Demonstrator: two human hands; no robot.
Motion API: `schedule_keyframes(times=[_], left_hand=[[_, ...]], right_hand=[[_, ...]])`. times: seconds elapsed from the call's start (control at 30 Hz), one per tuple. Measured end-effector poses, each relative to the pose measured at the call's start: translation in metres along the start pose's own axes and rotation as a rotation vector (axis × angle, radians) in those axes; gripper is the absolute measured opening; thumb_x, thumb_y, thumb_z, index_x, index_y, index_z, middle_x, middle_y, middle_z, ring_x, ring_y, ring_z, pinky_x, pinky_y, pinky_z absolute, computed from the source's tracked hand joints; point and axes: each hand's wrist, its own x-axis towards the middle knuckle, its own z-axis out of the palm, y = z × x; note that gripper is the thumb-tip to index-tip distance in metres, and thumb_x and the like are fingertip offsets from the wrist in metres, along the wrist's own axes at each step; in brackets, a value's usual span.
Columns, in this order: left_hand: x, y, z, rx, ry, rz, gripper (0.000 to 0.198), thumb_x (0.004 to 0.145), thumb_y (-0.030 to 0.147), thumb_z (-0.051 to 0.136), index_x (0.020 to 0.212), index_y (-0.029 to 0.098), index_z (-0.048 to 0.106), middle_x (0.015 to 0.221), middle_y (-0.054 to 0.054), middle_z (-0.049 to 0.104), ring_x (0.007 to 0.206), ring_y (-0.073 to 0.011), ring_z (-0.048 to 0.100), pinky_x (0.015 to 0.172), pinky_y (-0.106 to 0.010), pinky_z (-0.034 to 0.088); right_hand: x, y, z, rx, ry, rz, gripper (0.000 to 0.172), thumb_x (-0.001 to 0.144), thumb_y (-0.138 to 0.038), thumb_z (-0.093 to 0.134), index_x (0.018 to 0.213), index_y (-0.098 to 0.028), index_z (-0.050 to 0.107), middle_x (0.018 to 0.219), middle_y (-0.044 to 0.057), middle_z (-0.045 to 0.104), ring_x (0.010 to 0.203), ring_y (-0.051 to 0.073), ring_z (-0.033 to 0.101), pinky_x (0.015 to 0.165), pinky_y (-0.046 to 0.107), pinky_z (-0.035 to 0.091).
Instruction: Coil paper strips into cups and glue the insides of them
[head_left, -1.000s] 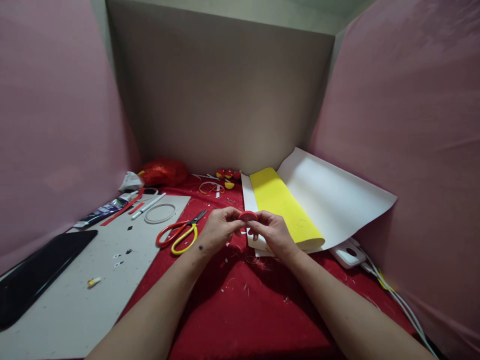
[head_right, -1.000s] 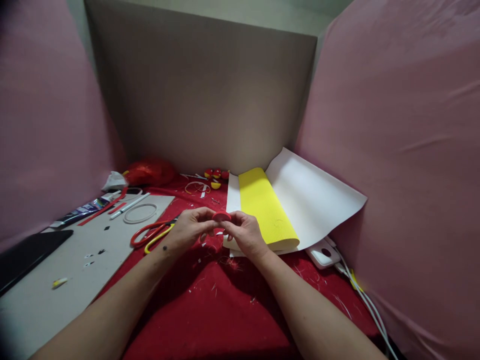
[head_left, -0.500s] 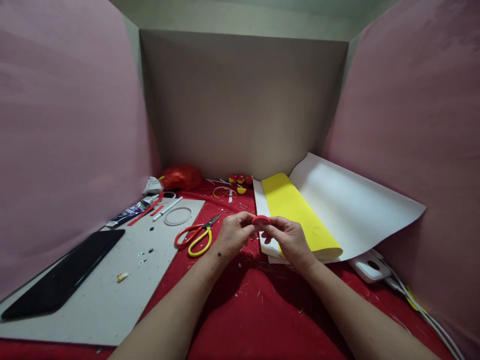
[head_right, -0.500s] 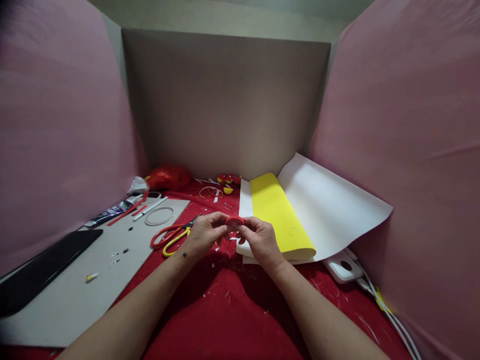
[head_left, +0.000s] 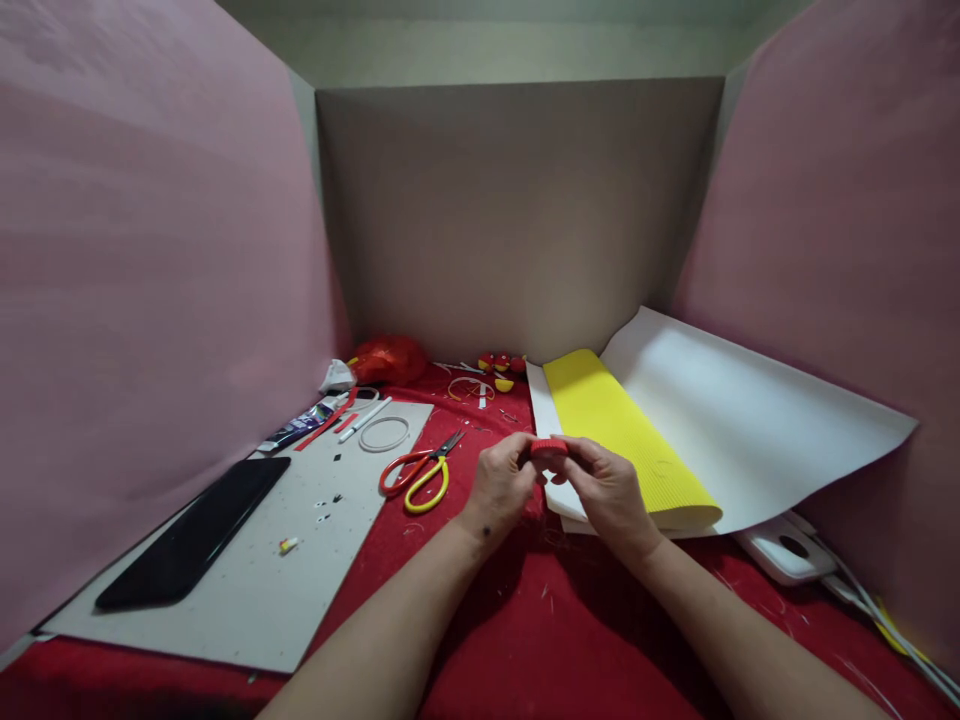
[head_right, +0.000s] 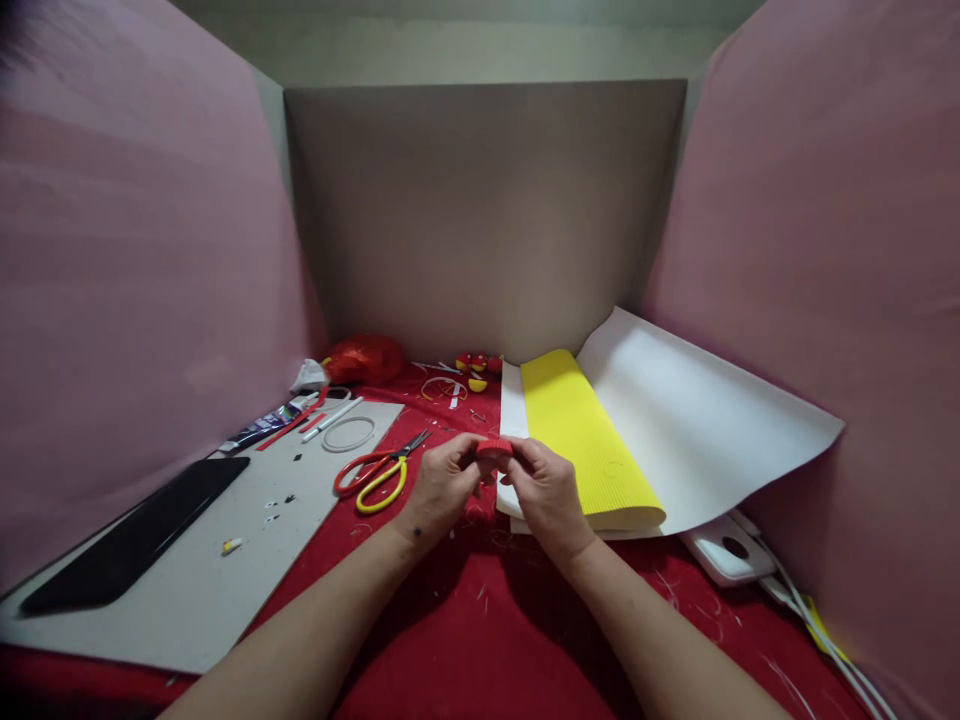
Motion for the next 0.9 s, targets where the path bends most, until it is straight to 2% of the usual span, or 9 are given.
schedule_keyframes(times=[0.1,0.27,0.43,0.6,0.67,0.77,0.83,0.9], left_hand=[[-0.0003,-0.0003,0.0017,-0.029,-0.006,-0.008,0.012,0.074,0.019,0.054,0.083,0.016,0.060,0.063,0.000,0.064,0.054,-0.0125,0.061,0.046,-0.021,0.045],[-0.0010,-0.0001,0.0016,0.016,0.036,0.030,0.016,0.071,0.011,0.054,0.083,0.019,0.060,0.066,0.002,0.064,0.059,-0.0113,0.061,0.060,-0.022,0.048],[-0.0030,-0.0003,0.0021,0.020,0.033,0.036,0.014,0.073,0.012,0.051,0.083,0.018,0.058,0.064,0.002,0.063,0.055,-0.0116,0.061,0.051,-0.021,0.047],[-0.0042,0.0022,0.0027,0.052,0.036,0.066,0.016,0.072,0.010,0.052,0.083,0.018,0.059,0.064,0.002,0.063,0.056,-0.0108,0.059,0.056,-0.021,0.047],[-0.0037,0.0008,0.0030,0.045,0.033,0.058,0.014,0.073,0.011,0.051,0.082,0.018,0.059,0.064,0.002,0.063,0.053,-0.0107,0.058,0.052,-0.021,0.046],[-0.0024,-0.0027,0.0033,0.032,0.034,0.044,0.013,0.073,0.013,0.052,0.084,0.018,0.058,0.067,0.000,0.064,0.055,-0.0118,0.060,0.050,-0.021,0.046],[-0.0020,-0.0032,0.0036,0.029,0.038,0.044,0.015,0.073,0.014,0.054,0.086,0.018,0.059,0.071,0.000,0.065,0.060,-0.0124,0.061,0.052,-0.021,0.046],[-0.0019,-0.0014,0.0039,0.018,0.041,0.042,0.014,0.073,0.016,0.055,0.086,0.019,0.058,0.070,0.000,0.065,0.061,-0.0123,0.061,0.054,-0.021,0.047]], right_hand=[[-0.0009,-0.0014,0.0006,0.016,-0.003,0.036,0.020,0.077,-0.028,0.062,0.093,-0.018,0.068,0.079,0.004,0.069,0.064,0.015,0.063,0.062,0.028,0.053],[-0.0021,-0.0010,0.0001,-0.147,0.018,-0.055,0.020,0.079,-0.026,0.058,0.093,-0.017,0.068,0.075,0.003,0.067,0.058,0.014,0.060,0.059,0.029,0.052],[-0.0024,-0.0010,-0.0001,-0.117,0.002,-0.008,0.021,0.079,-0.028,0.057,0.094,-0.018,0.067,0.076,0.003,0.069,0.064,0.016,0.063,0.062,0.028,0.053],[-0.0025,-0.0026,0.0007,-0.219,0.033,-0.075,0.020,0.079,-0.026,0.056,0.094,-0.018,0.068,0.079,0.004,0.068,0.067,0.017,0.063,0.063,0.028,0.052],[-0.0024,-0.0037,0.0013,-0.164,0.022,-0.045,0.020,0.079,-0.026,0.057,0.094,-0.018,0.068,0.080,0.004,0.068,0.069,0.017,0.064,0.065,0.028,0.052],[-0.0027,-0.0055,0.0023,-0.093,-0.019,0.029,0.019,0.080,-0.024,0.055,0.091,-0.017,0.068,0.074,0.003,0.068,0.061,0.015,0.062,0.061,0.027,0.052],[-0.0028,-0.0056,0.0026,-0.116,-0.012,0.028,0.019,0.080,-0.023,0.054,0.092,-0.017,0.068,0.076,0.004,0.068,0.059,0.015,0.061,0.060,0.027,0.052],[-0.0026,-0.0045,0.0027,-0.137,0.021,-0.006,0.020,0.079,-0.022,0.055,0.093,-0.018,0.068,0.080,0.005,0.068,0.065,0.016,0.063,0.063,0.028,0.053]])
